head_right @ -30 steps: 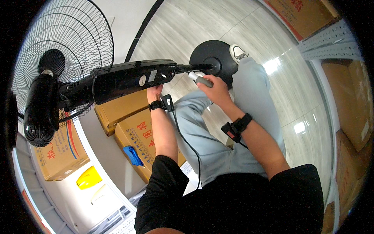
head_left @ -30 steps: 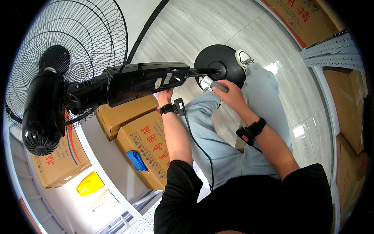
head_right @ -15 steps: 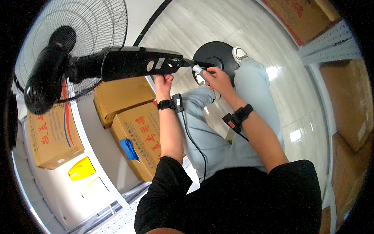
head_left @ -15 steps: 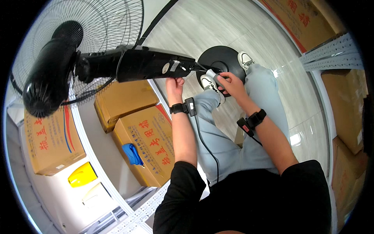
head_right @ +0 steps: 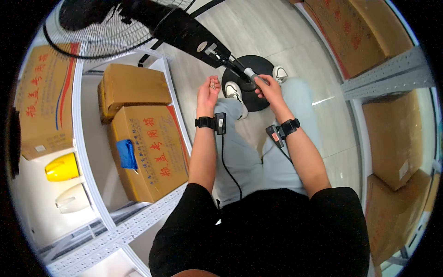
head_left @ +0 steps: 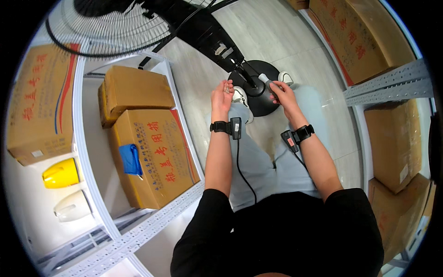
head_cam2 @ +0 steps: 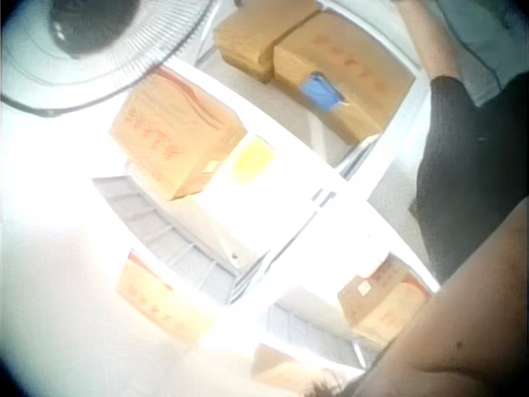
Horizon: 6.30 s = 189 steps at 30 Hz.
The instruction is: The person sits on the floor and uses a screwdriver to tighten screws on the base and neck of a standing fan. They adjust the fan's position and continue securing components throughout the clip.
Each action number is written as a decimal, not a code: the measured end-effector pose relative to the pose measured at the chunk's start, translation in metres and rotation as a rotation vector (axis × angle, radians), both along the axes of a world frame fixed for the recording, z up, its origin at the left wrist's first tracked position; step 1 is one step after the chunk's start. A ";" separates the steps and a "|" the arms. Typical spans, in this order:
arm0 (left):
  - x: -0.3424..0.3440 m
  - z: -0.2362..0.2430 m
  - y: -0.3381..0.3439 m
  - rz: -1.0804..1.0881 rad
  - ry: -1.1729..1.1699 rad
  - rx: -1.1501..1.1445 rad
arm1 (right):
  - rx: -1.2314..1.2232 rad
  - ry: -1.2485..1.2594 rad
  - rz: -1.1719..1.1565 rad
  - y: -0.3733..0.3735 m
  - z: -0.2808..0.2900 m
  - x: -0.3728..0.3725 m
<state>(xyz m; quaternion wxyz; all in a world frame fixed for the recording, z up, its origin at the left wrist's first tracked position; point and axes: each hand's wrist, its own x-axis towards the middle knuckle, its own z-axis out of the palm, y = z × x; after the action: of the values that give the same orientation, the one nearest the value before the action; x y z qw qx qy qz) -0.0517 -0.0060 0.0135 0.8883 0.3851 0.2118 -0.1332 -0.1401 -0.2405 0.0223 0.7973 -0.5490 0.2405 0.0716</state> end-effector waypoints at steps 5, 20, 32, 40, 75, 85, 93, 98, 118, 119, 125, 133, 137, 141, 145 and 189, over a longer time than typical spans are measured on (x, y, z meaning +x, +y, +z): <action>0.001 -0.004 0.002 -0.009 -0.076 0.063 | -0.033 -0.037 0.003 0.001 0.014 -0.026; 0.000 0.018 -0.028 -0.119 -0.251 -0.161 | -0.413 -0.146 0.105 0.020 0.088 -0.065; -0.001 0.027 -0.024 -0.160 -0.246 -0.298 | -0.431 -0.174 0.082 0.024 0.078 -0.062; 0.003 0.026 -0.023 -0.141 -0.250 -0.410 | -0.468 -0.219 0.092 0.029 0.082 -0.063; 0.018 0.026 -0.023 -0.114 -0.393 -0.517 | -0.797 -0.316 0.131 0.067 0.081 -0.030; 0.010 0.038 -0.024 -0.158 -0.365 -0.464 | -0.129 -0.096 0.143 0.074 0.102 -0.006; 0.014 0.030 -0.025 -0.134 -0.386 -0.470 | -0.544 -0.259 0.141 0.076 0.090 -0.011; 0.012 0.033 -0.026 -0.095 -0.341 -0.384 | -0.150 -0.068 0.141 0.072 0.093 -0.007; 0.012 0.031 -0.023 -0.130 -0.389 -0.375 | -0.404 -0.175 0.203 0.075 0.082 -0.011; 0.012 0.028 -0.023 -0.130 -0.389 -0.368 | -0.589 -0.225 0.240 0.074 0.076 -0.012; 0.010 0.032 -0.023 -0.092 -0.319 -0.316 | -0.081 -0.068 0.160 0.078 0.094 -0.009; 0.009 0.036 -0.022 -0.133 -0.360 -0.330 | -0.492 -0.215 0.119 0.087 0.092 -0.012; 0.010 0.034 -0.021 -0.104 -0.348 -0.356 | -0.033 -0.033 0.183 0.074 0.096 -0.009; 0.010 0.035 -0.021 -0.116 -0.350 -0.364 | -0.216 -0.095 0.128 0.081 0.093 -0.011; 0.013 0.028 -0.021 -0.110 -0.345 -0.396 | -0.290 -0.110 0.099 0.083 0.094 -0.012; 0.016 0.009 -0.022 0.009 -0.110 -0.312 | -0.166 -0.065 0.148 0.074 0.092 -0.004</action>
<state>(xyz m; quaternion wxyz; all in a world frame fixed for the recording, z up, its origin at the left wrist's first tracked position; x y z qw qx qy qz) -0.0361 -0.0284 0.0225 0.9482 0.2481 0.1415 -0.1393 -0.1441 -0.1669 0.1148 0.7490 -0.6314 0.1784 0.0919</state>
